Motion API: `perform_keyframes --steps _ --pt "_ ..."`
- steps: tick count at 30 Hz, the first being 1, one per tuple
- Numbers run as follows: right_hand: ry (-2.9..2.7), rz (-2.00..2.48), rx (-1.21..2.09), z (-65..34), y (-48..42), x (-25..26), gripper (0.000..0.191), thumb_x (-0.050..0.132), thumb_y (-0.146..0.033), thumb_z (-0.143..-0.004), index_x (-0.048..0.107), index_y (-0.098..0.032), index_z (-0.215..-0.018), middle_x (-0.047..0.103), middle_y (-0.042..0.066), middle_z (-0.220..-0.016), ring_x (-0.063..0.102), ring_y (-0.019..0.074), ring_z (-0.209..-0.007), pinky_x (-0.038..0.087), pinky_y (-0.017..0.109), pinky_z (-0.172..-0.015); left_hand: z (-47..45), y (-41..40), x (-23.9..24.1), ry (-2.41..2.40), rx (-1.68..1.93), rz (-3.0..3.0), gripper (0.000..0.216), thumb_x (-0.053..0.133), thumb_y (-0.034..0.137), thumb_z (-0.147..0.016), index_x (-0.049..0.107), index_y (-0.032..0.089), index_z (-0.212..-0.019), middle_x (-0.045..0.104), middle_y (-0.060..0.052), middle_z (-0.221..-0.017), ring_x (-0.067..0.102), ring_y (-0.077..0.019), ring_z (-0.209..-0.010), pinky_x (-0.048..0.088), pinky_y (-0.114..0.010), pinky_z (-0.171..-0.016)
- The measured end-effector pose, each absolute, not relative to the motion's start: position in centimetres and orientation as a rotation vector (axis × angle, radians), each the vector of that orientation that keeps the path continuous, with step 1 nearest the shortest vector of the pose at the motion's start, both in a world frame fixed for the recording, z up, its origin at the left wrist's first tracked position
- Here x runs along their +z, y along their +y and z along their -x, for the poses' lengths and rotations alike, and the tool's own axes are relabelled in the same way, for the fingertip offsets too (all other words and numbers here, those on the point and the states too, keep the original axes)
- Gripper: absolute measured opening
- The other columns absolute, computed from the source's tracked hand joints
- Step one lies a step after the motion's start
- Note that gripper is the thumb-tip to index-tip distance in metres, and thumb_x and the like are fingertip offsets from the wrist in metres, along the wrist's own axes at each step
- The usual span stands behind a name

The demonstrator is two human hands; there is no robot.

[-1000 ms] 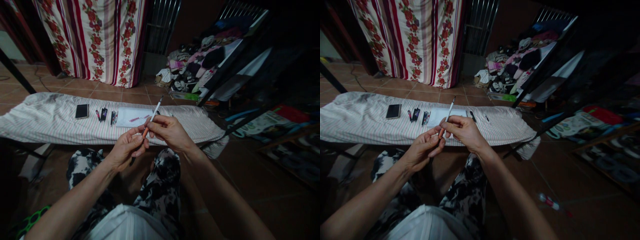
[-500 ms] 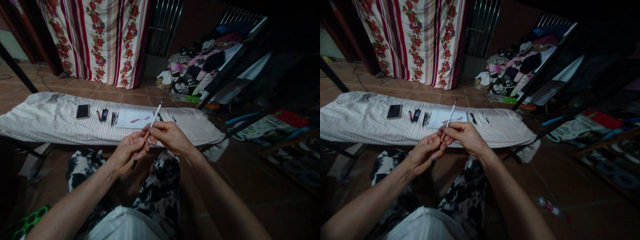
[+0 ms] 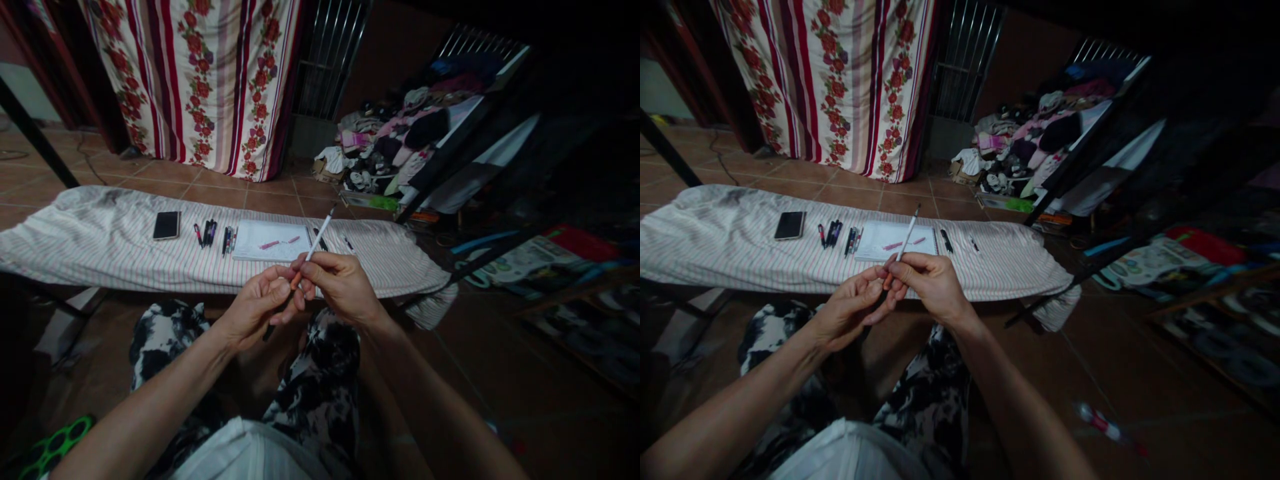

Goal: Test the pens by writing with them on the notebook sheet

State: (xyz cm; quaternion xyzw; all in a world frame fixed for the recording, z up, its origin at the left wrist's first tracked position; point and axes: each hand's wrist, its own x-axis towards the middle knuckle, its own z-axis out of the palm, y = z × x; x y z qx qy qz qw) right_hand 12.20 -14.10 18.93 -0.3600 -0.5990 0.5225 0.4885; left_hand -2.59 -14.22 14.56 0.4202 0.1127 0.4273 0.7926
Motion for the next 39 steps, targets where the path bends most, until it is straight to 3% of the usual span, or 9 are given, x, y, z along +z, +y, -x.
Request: perform_keyframes --steps 6,10,16,20,24,26,32,35,39 --pt "-1.326 0.925 1.211 -13.2 -14.1 19.1 0.014 0.068 -0.029 -0.072 0.069 -0.015 -0.07 0.067 0.002 -0.066 0.052 0.0041 -0.045 0.042 0.015 -0.042 3.6 -13.8 14.3 0.275 0.719 -1.122 0.032 0.057 0.035 -0.081 0.064 0.01 -0.099 0.064 -0.009 -0.077 0.055 -0.0134 -0.071 0.039 -0.024 -0.066" --pt "-1.375 0.935 1.22 -13.3 -14.3 19.6 0.014 0.067 -0.03 -0.073 0.069 -0.016 -0.071 0.068 0.002 -0.068 0.052 0.0038 -0.046 0.042 0.015 -0.043 3.9 -14.0 14.5 0.303 0.612 -1.13 0.036 0.063 0.039 -0.076 0.067 0.009 -0.095 0.062 -0.005 -0.065 0.052 -0.0112 -0.061 0.037 -0.024 -0.061" --pt "-1.446 1.008 1.146 -12.4 -15.1 20.1 0.014 0.065 -0.027 -0.074 0.069 -0.015 -0.068 0.064 -0.001 -0.06 0.05 0.0036 -0.044 0.041 0.016 -0.044 3.3 -15.3 14.8 0.478 0.772 -1.068 0.029 0.07 0.038 -0.067 0.068 0.01 -0.073 0.057 -0.002 -0.055 0.048 -0.0106 -0.056 0.036 -0.024 -0.058" --pt "-1.463 1.013 1.083 -12.2 -15.2 20.0 0.022 0.063 -0.026 -0.076 0.065 -0.015 -0.057 0.063 0.0 -0.06 0.056 0.0062 -0.051 0.044 0.017 -0.049 2.9 -15.7 15.0 0.643 0.85 -1.136 0.025 0.069 0.035 -0.067 0.067 0.01 -0.063 0.058 -0.002 -0.056 0.049 -0.0109 -0.058 0.037 -0.024 -0.061" --pt "-1.453 1.029 1.079 -12.2 -14.6 19.4 0.019 0.063 -0.029 -0.075 0.066 -0.016 -0.061 0.064 0.0 -0.061 0.054 0.0059 -0.05 0.044 0.017 -0.048 2.8 -15.4 14.9 0.719 0.879 -1.17 0.02 0.068 0.028 -0.069 0.067 0.011 -0.06 0.061 -0.002 -0.06 0.051 -0.0111 -0.062 0.038 -0.024 -0.066" --pt "-1.41 1.023 1.104 -12.2 -14.3 19.3 0.016 0.065 -0.029 -0.073 0.067 -0.016 -0.063 0.065 0.0 -0.062 0.051 0.0046 -0.047 0.042 0.016 -0.045 3.1 -15.0 14.6 0.662 0.847 -1.137 0.019 0.068 0.027 -0.07 0.068 0.01 -0.062 0.063 -0.004 -0.063 0.053 -0.011 -0.063 0.039 -0.023 -0.067" --pt "-1.265 0.954 1.209 -12.4 -13.9 19.9 0.015 0.069 -0.03 -0.07 0.069 -0.015 -0.067 0.065 0.001 -0.065 0.05 0.0028 -0.048 0.04 0.014 -0.044 4.6 -13.1 13.9 0.238 0.536 -0.945 0.037 0.06 0.037 -0.078 0.066 0.009 -0.102 0.069 -0.013 -0.081 0.062 -0.0159 -0.072 0.044 -0.026 -0.071" --pt "-1.228 0.924 1.257 -12.5 -13.8 20.3 0.017 0.071 -0.031 -0.068 0.068 -0.015 -0.065 0.066 0.001 -0.068 0.049 0.0021 -0.048 0.039 0.013 -0.043 4.9 -12.8 13.9 0.172 0.464 -0.916 0.037 0.057 0.034 -0.081 0.065 0.008 -0.106 0.069 -0.015 -0.085 0.064 -0.0176 -0.076 0.045 -0.026 -0.07" --pt "-1.204 0.92 1.282 -12.5 -13.8 20.4 0.018 0.073 -0.031 -0.065 0.067 -0.014 -0.063 0.065 0.002 -0.064 0.05 0.0027 -0.048 0.038 0.012 -0.042 4.9 -12.9 14.2 0.156 0.441 -0.901 0.037 0.064 0.031 -0.075 0.066 0.007 -0.104 0.068 -0.01 -0.073 0.062 -0.0155 -0.067 0.044 -0.023 -0.064"
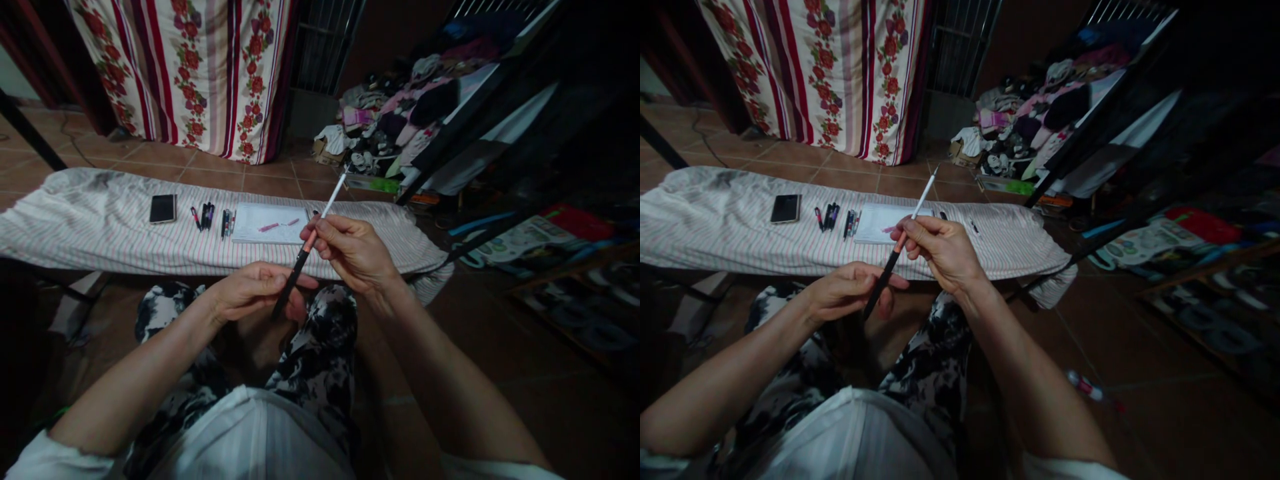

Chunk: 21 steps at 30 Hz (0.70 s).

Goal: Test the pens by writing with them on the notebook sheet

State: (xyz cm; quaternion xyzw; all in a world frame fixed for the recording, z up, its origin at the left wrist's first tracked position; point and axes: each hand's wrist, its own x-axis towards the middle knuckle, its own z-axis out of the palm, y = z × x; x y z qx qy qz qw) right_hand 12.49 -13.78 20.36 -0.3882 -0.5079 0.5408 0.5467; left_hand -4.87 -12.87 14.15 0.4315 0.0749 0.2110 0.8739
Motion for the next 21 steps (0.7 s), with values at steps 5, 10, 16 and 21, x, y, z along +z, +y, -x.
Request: perform_keyframes --steps 5,10,16,21 --pt "-1.215 0.946 1.292 -12.4 -13.9 20.4 0.016 0.072 -0.029 -0.067 0.068 -0.014 -0.067 0.065 0.003 -0.063 0.057 0.0053 -0.057 0.038 0.011 -0.043 4.6 -13.5 14.4 0.224 0.486 -0.916 0.029 0.069 0.028 -0.07 0.069 0.007 -0.09 0.063 -0.005 -0.061 0.059 -0.013 -0.058 0.042 -0.024 -0.059" --pt "-1.252 1.01 1.258 -12.3 -14.2 20.7 0.02 0.072 -0.033 -0.067 0.067 -0.014 -0.068 0.066 0.004 -0.065 0.061 0.0089 -0.062 0.04 0.013 -0.043 4.2 -14.5 15.0 0.303 0.567 -0.907 0.024 0.072 0.03 -0.067 0.069 0.008 -0.076 0.061 -0.004 -0.057 0.057 -0.0134 -0.054 0.043 -0.026 -0.057" --pt "-1.326 1.025 1.175 -12.3 -14.6 21.2 0.021 0.072 -0.035 -0.067 0.067 -0.015 -0.067 0.062 0.002 -0.058 0.062 0.0122 -0.066 0.042 0.015 -0.044 4.1 -14.9 15.7 0.402 0.628 -1.034 0.025 0.072 0.032 -0.066 0.069 0.008 -0.071 0.06 -0.003 -0.055 0.055 -0.0115 -0.055 0.042 -0.025 -0.059" --pt "-1.37 1.041 1.091 -12.2 -15.0 21.6 0.022 0.07 -0.037 -0.069 0.066 -0.015 -0.065 0.064 0.003 -0.064 0.06 0.0099 -0.06 0.042 0.016 -0.044 4.0 -15.3 16.2 0.492 0.7 -1.147 0.02 0.068 0.029 -0.07 0.069 0.01 -0.073 0.061 -0.002 -0.057 0.055 -0.0113 -0.057 0.041 -0.024 -0.059"
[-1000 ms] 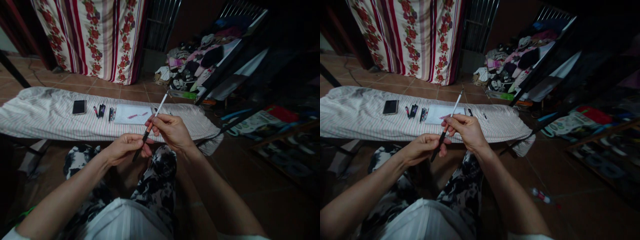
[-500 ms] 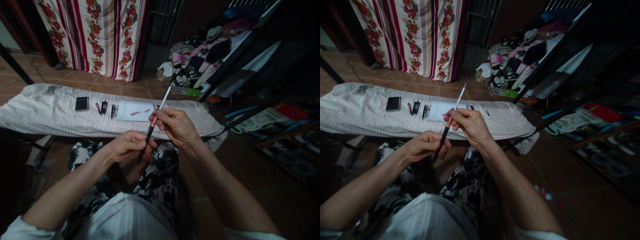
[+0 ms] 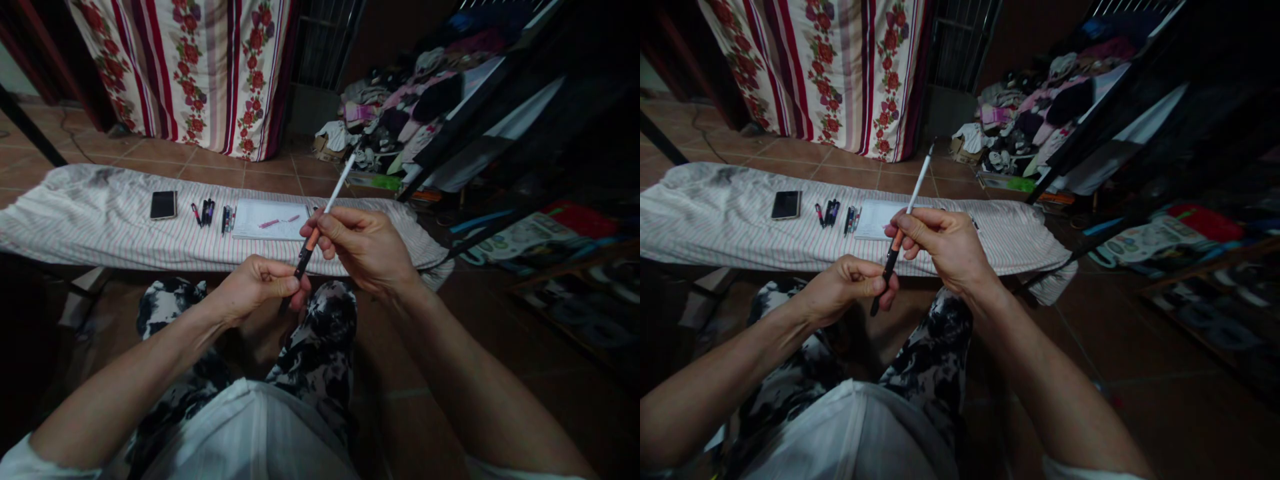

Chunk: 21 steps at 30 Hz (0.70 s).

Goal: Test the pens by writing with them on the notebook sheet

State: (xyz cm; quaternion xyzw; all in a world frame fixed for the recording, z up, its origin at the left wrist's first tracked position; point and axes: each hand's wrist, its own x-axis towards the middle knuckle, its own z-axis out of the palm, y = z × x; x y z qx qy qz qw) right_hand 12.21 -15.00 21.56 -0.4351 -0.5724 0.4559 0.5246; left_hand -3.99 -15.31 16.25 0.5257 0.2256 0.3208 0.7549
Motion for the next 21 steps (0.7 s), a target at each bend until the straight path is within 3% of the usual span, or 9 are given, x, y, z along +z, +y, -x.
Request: perform_keyframes --steps 7,15,21 --pt "-1.347 1.019 1.121 -12.1 -15.1 21.6 0.021 0.07 -0.036 -0.068 0.067 -0.015 -0.068 0.065 0.003 -0.065 0.058 0.0081 -0.057 0.042 0.016 -0.043 4.2 -15.3 16.4 0.492 0.69 -1.137 0.021 0.069 0.03 -0.07 0.068 0.01 -0.07 0.06 -0.002 -0.057 0.054 -0.011 -0.057 0.041 -0.023 -0.059" --pt "-1.255 0.985 1.279 -11.8 -15.7 22.0 0.02 0.073 -0.035 -0.064 0.068 -0.015 -0.066 0.063 0.002 -0.06 0.057 0.0082 -0.055 0.038 0.014 -0.039 4.6 -15.6 15.1 0.206 0.493 -0.901 0.032 0.07 0.034 -0.069 0.068 0.01 -0.089 0.061 -0.005 -0.058 0.056 -0.0135 -0.054 0.039 -0.024 -0.054" --pt "-1.297 1.03 1.246 -12.1 -15.4 21.3 0.021 0.073 -0.035 -0.065 0.068 -0.014 -0.066 0.066 0.003 -0.064 0.053 0.0057 -0.05 0.04 0.015 -0.042 4.0 -16.3 15.9 0.433 0.618 -0.954 0.023 0.071 0.031 -0.067 0.067 0.008 -0.069 0.059 -0.003 -0.053 0.053 -0.011 -0.052 0.039 -0.024 -0.056"
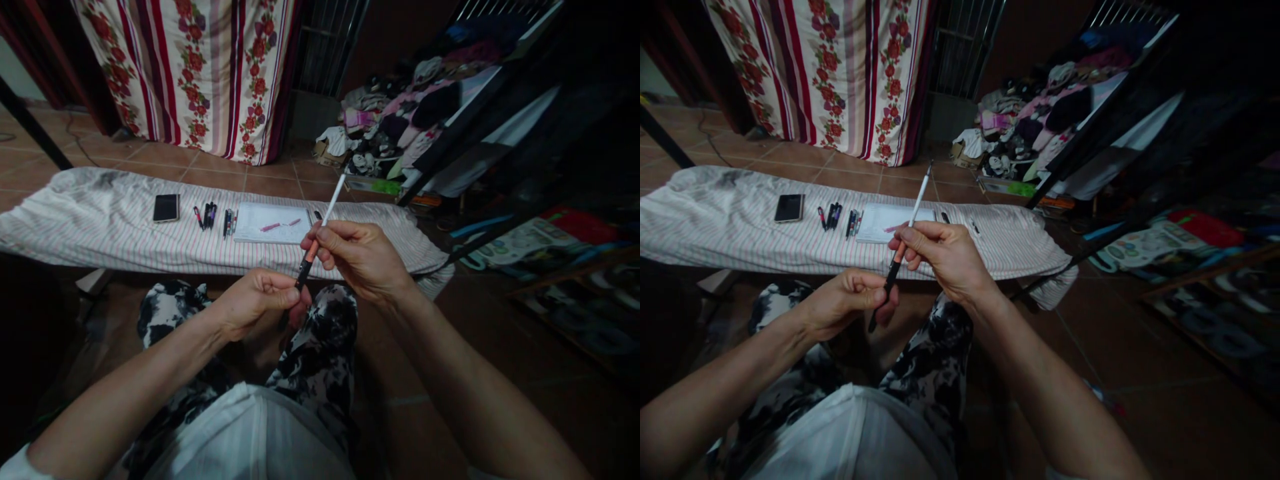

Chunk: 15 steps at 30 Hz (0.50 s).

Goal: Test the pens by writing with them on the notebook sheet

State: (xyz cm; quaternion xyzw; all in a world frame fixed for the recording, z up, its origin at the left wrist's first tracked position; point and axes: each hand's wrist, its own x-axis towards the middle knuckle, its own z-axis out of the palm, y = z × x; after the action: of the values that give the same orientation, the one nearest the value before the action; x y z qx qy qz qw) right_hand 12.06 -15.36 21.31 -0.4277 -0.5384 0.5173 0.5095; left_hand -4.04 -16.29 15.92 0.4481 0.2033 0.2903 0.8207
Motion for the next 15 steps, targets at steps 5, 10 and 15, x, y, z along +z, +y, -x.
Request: perform_keyframes --steps 5,10,15 --pt "-1.328 1.039 1.179 -12.18 -15.0 20.74 0.02 0.07 -0.033 -0.068 0.067 -0.014 -0.063 0.066 0.003 -0.067 0.053 0.0048 -0.049 0.041 0.016 -0.044 3.89 -16.25 15.94 0.546 0.691 -1.018 0.025 0.072 0.033 -0.065 0.066 0.009 -0.066 0.058 -0.002 -0.052 0.052 -0.0104 -0.051 0.039 -0.024 -0.055" --pt "-1.321 1.015 1.206 -12.4 -14.83 21.13 0.02 0.07 -0.034 -0.069 0.068 -0.014 -0.068 0.066 0.003 -0.067 0.055 0.0056 -0.053 0.042 0.015 -0.045 3.74 -15.89 15.78 0.458 0.64 -0.992 0.026 0.07 0.034 -0.067 0.066 0.009 -0.07 0.059 -0.003 -0.054 0.054 -0.0119 -0.052 0.04 -0.024 -0.055" --pt "-1.338 1.015 1.287 -12.7 -14.61 21.58 0.021 0.071 -0.034 -0.068 0.069 -0.014 -0.073 0.068 0.005 -0.072 0.057 0.0056 -0.054 0.042 0.014 -0.045 3.68 -15.65 15.18 0.384 0.626 -0.915 0.024 0.069 0.032 -0.069 0.065 0.009 -0.073 0.059 -0.003 -0.055 0.054 -0.0116 -0.052 0.041 -0.024 -0.055"
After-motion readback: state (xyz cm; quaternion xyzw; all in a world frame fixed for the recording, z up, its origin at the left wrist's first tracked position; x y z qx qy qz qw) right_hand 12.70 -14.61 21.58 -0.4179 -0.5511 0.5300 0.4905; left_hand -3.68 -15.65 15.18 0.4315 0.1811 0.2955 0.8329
